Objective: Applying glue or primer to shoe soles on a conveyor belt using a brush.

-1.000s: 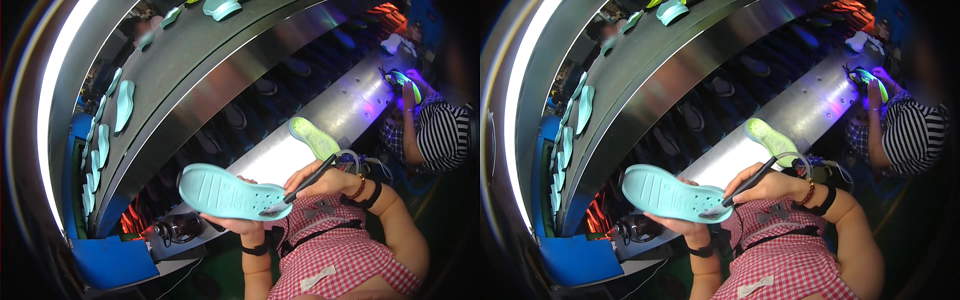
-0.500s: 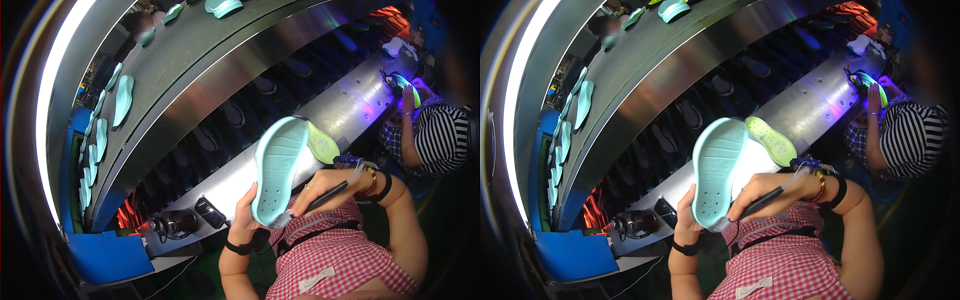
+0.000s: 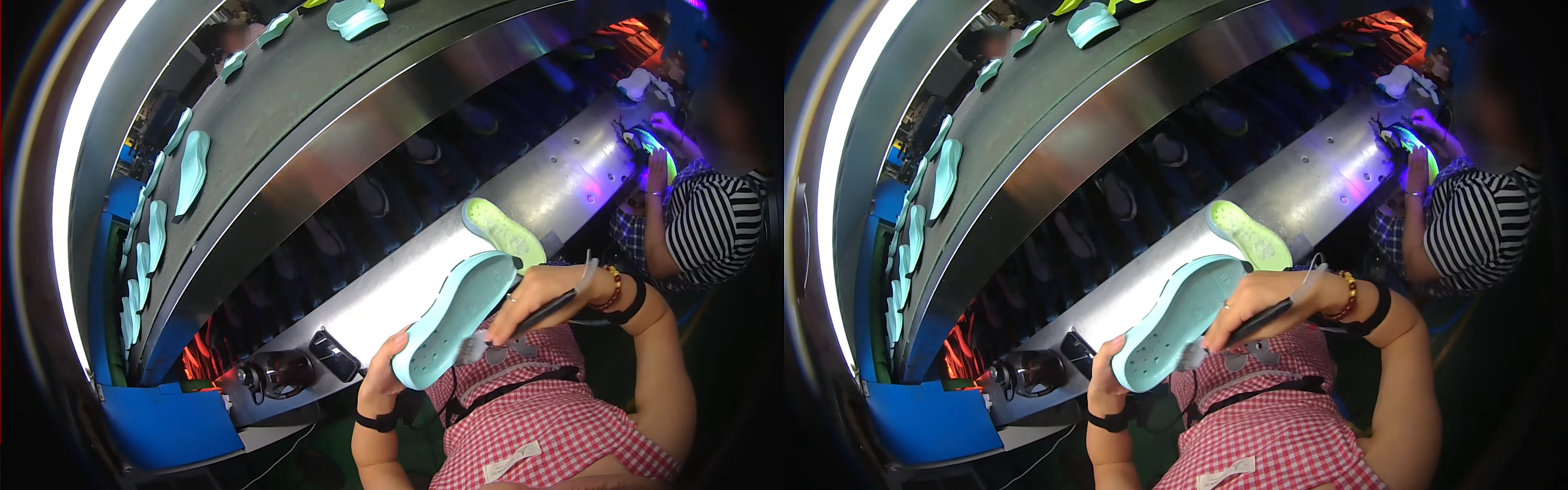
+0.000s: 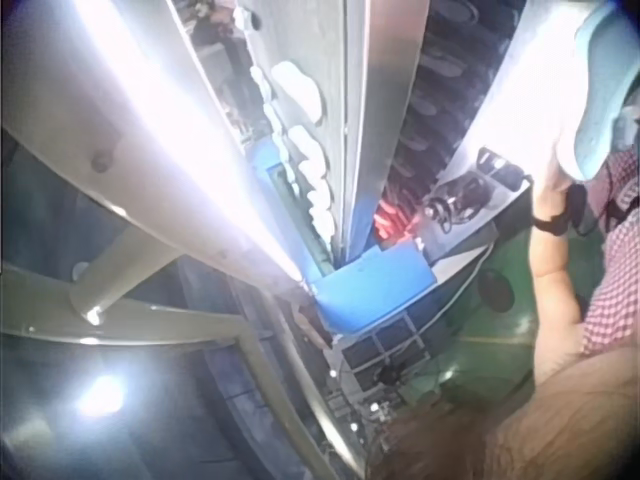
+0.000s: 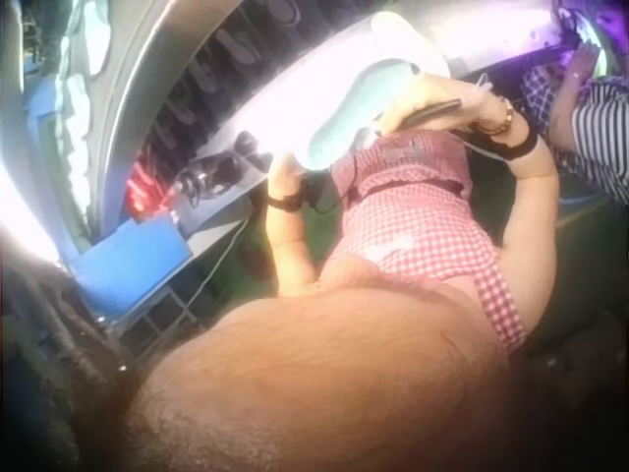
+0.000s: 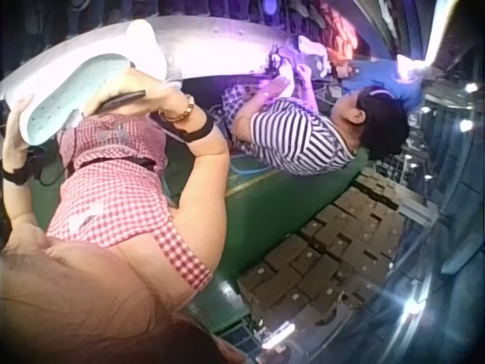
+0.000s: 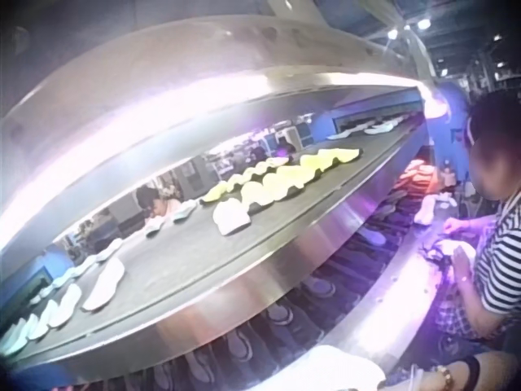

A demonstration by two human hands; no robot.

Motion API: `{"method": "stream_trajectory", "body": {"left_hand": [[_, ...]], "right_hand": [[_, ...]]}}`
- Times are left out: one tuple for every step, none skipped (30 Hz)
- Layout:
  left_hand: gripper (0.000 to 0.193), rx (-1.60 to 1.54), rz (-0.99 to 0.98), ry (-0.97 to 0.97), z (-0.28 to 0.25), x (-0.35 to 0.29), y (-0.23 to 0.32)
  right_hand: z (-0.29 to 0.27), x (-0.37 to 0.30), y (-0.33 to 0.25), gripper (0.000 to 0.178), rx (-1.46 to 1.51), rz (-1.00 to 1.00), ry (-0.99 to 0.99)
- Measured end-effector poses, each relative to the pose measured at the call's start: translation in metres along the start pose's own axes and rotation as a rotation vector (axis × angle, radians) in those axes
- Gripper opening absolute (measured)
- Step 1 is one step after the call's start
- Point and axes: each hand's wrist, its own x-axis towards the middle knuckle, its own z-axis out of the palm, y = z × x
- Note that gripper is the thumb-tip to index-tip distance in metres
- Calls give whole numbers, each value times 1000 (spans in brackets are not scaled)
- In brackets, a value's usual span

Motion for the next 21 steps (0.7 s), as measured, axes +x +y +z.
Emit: {"method": "stream_trajectory", "body": {"left_hand": [[63, 0, -1, 4, -10, -2, -5], [62, -105, 18, -31, -20, -4, -9], [61, -209, 35, -72, -22, -4, -10], [60, -178, 78, -52, -20, -7, -9], [60, -175, 77, -53, -19, -10, -8], [61, -107, 120, -66, -22, -11, -5], [62, -38, 164, -78, -23, -12, -3], [61, -43, 147, 35, -19, -16, -2], [64, -275, 175, 65, -34, -20, -9], [66, -428, 251, 34, -26, -16, -7], [68, -579, 330, 3, -14, -8, -8], [75, -722, 391, -43, -20, 5, -19], [78, -578, 407, -90, -12, 15, -17], [74, -695, 536, -119, 18, 29, -14], [74, -477, 557, -217, 28, 35, -11], [76, -535, 529, -162, 29, 42, -17], [77, -593, 500, -107, 27, 48, -22], [77, -596, 502, -100, 28, 47, -26], [78, -549, 510, 29, 29, 46, -28], [79, -500, 514, 158, 30, 45, -31], [79, -497, 514, 154, 29, 46, -29]], "right_hand": [[1, -2, -3, 19, -22, 69, -35], [4, 0, -3, 19, 25, 45, 97], [6, -1, -3, 19, 69, 23, 233], [7, 1, 7, 21, 13, -57, 368], [11, -2, 9, 21, 12, -58, 371], [15, -5, 11, 21, 20, -22, 309], [16, -9, 13, 21, 27, 14, 248], [14, -14, 8, 22, -14, 79, 179], [16, -13, 2, 20, -5, 46, 179], [18, -10, -5, 20, -3, -32, 218], [19, -6, -11, 19, 0, -110, 255], [22, 1, -15, 19, -3, -180, 338], [26, 7, -12, 19, 2, -187, 334], [30, 11, -6, 20, 3, -9, 406], [32, 14, 2, 21, 5, 169, 483], [32, 20, 15, 22, 43, 177, 540], [34, 25, 22, 21, 41, 165, 596], [38, 32, 27, 21, -39, 113, 612], [43, 35, 29, 21, -120, 61, 628], [50, 33, 27, 20, -209, -32, 573], [57, 32, 24, 19, -305, -129, 523]]}}
